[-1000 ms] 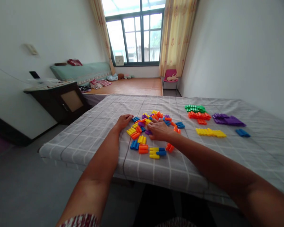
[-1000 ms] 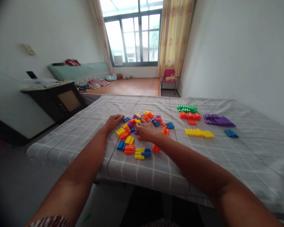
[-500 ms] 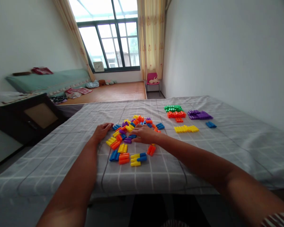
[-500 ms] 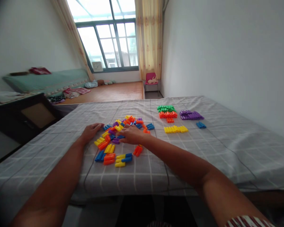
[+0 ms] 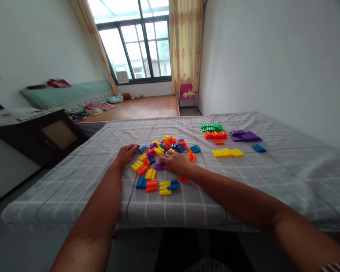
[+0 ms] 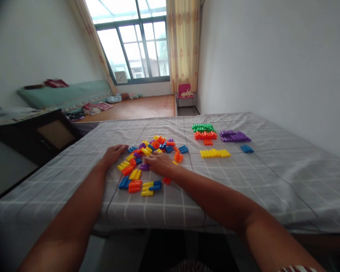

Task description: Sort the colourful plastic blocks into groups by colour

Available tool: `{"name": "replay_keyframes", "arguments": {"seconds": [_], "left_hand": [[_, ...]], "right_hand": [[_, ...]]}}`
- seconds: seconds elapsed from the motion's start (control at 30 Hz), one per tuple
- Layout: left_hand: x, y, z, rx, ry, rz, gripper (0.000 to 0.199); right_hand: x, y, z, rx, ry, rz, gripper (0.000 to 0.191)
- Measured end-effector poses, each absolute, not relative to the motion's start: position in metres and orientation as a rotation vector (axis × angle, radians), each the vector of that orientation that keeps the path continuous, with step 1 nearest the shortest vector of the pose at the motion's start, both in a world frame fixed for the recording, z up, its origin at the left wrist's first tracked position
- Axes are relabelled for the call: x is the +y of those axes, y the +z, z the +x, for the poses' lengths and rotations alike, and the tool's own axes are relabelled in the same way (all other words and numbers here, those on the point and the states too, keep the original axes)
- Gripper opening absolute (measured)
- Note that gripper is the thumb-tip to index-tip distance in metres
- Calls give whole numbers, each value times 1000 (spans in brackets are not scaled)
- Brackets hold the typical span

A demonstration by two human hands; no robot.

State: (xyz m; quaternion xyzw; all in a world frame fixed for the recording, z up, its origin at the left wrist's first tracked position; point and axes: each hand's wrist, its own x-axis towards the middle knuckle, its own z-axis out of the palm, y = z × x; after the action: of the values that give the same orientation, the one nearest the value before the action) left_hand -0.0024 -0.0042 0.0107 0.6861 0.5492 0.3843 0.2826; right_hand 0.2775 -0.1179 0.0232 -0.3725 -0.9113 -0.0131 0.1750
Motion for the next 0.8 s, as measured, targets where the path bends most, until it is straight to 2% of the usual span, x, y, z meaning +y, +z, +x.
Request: {"name": "replay_keyframes", "arguments": {"seconds": [0.13,0.27,0.4,0.5,0.6,0.8], "left_hand": [[-9,14,0,1470,1017,1905,59],[-11,15,0,1475,1027,1918,59],[-10,13,0,1452,1031,1915,61],[-9,12,0,1455,1021,1918,60],[-8,12,0,1461,1000,1918,60],[-8,17,0,1482,981,1912,58]], "right_hand": [[-116,24,286,-2440,162,-1183,35],[-119,27,290,-2383,236,-1189,29],[-121,26,289,-2372,163,-1193,24],[-122,24,286,-2464,55,-1142,33],[-125,23,282,-2527,-8,-1081,33],[-110,46,307,-2252,33,-1043,27]]}}
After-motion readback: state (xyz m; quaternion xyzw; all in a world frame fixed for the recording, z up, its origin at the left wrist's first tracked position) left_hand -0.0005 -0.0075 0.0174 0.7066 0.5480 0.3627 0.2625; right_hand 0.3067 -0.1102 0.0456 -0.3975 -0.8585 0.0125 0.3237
